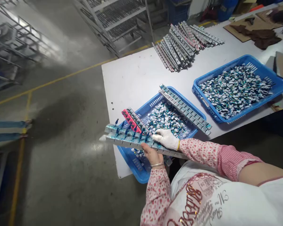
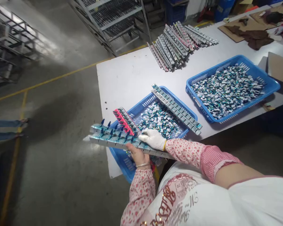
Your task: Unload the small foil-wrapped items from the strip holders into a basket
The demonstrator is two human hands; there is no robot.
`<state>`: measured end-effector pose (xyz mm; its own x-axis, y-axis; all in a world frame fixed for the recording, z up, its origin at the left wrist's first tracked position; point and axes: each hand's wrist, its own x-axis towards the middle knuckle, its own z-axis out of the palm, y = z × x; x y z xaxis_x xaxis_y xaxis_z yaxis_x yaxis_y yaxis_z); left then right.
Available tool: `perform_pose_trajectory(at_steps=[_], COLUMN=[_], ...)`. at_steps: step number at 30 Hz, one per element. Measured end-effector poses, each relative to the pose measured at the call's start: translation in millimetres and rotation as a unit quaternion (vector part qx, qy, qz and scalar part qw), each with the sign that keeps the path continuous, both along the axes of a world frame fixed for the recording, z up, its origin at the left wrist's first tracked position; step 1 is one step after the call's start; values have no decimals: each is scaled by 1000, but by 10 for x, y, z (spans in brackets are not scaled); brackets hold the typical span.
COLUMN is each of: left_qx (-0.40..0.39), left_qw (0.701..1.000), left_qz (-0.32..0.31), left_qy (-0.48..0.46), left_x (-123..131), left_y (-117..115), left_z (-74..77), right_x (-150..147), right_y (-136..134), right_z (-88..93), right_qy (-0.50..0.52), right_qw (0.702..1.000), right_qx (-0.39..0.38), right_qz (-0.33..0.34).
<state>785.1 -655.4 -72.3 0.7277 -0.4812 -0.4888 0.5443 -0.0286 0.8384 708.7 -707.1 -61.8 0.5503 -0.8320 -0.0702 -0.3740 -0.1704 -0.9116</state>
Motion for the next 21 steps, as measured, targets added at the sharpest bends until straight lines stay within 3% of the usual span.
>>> perform_pose_trajectory(at_steps=[2, 6, 9, 11, 12, 14, 16, 19, 21], left_qx=[5, 6, -30, 0, 33, 94, 108, 40, -11], left_qw=[1000, 1000, 999, 1000, 999, 995, 994, 998, 998], left_qz=[10, 26, 1, -3, 5, 16, 21, 17, -6], left_qy=[-9, -3, 11, 2, -5, -9, 7, 36, 54], left_x=[-15, -52, -57, -47, -40, -28, -23, -23, -21], left_y=[-23, -45, -47, -57, -64, -75, -72, -34, -2], left_z=[76, 171, 190, 188, 184, 167, 138, 81, 47], right_x=[-31, -76, -72, -74, -81, -102, -123, -162, -196], right_y=[4, -9, -14, 15, 32, 36, -57, -403, -662], right_z=[59, 195, 224, 232, 241, 263, 261, 147, 23], right_qy=[-30, -64, -95, -111, -117, -121, -110, -16, 100], right_qw=[998, 998, 983, 970, 973, 988, 993, 991, 986], right_qx=[34, 7, 128, 171, 156, 87, 37, 36, 28], right_qz=[-50, -15, -84, -135, -124, -35, 3, -131, -127])
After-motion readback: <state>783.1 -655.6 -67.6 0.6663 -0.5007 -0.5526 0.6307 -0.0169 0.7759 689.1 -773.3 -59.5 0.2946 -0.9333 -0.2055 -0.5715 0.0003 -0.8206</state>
